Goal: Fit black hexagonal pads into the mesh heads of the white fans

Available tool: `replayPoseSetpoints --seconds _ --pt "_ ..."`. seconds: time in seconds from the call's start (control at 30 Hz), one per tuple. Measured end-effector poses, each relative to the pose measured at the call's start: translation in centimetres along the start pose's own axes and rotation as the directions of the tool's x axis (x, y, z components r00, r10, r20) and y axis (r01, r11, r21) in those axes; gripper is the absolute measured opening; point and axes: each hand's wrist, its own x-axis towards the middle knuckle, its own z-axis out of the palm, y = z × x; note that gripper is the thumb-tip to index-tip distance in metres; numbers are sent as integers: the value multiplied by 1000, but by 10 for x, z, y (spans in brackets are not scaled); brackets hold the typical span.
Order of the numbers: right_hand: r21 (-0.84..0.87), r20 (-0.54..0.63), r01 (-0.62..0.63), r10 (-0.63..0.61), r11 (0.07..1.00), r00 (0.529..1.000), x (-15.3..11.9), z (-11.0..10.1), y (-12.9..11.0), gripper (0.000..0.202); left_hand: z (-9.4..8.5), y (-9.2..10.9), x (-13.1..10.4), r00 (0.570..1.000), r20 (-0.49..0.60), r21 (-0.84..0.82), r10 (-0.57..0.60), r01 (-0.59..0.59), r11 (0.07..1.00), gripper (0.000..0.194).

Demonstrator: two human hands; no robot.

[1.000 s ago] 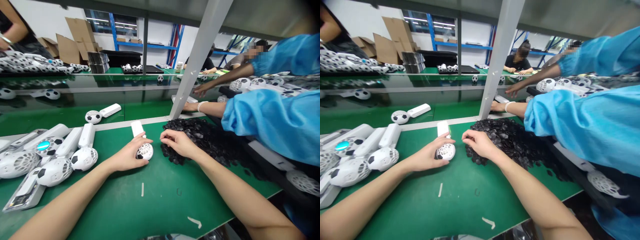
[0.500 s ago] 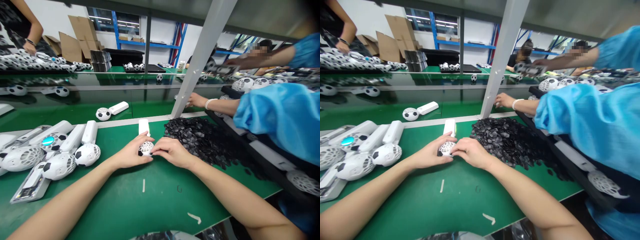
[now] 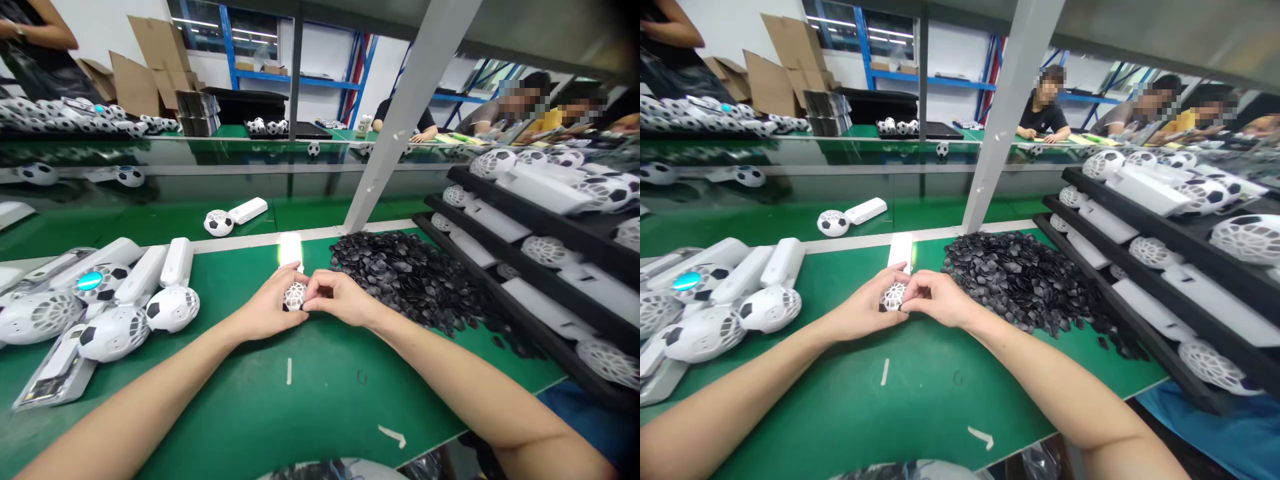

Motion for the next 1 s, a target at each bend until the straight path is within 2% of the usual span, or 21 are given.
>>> replayPoseSetpoints --seconds 0.13,0.27,0.43,0.5,0.53,0.6,0.67,0.73,0.77,0.9,0.93,1.0 --pt "20 -8 -6 6 1000 1000 -1 -1 6 11 -1 -4 0 999 -9 -10 -31 31 999 47" --pt "-10 -32 35 -36 999 999 -1 0 7 11 -1 -7 -2 1000 9 -44 3 -2 999 41" --pt "61 -2 -63 64 996 998 0 4 6 17 3 -4 -2 998 -37 -5 55 -55 998 36" --pt "-15 3 -73 73 997 997 0 0 4 17 4 -4 -1 996 -51 8 69 -69 998 36" --pt "-112 4 -61 62 992 998 -1 -4 2 16 5 -5 -1 996 -52 2 73 -73 997 36" --pt "-406 -16 -45 42 913 999 -3 -16 0 15 4 -7 -2 996 -39 -17 82 -83 996 40" --pt "-692 -78 -83 40 717 996 -5 -28 -2 12 2 -8 -2 994 -26 -23 109 -110 994 44" --pt "-827 -125 -134 55 546 991 -8 -36 0 9 0 -9 -3 992 -10 -3 124 -124 992 44" --pt "-848 -125 -140 65 510 990 -9 -38 1 9 -2 -8 -4 995 -3 7 100 -100 995 45" --pt "-846 -91 -104 50 524 995 -11 -37 12 19 -13 -5 -6 997 -18 -5 -80 80 997 55" --pt "-845 -98 -102 36 525 995 -11 -37 15 22 -17 -4 -6 997 -5 -11 -78 78 997 56" --pt "-843 -105 -89 -1 530 994 -12 -36 19 26 -25 -4 -8 998 69 -5 2 -2 1000 56"
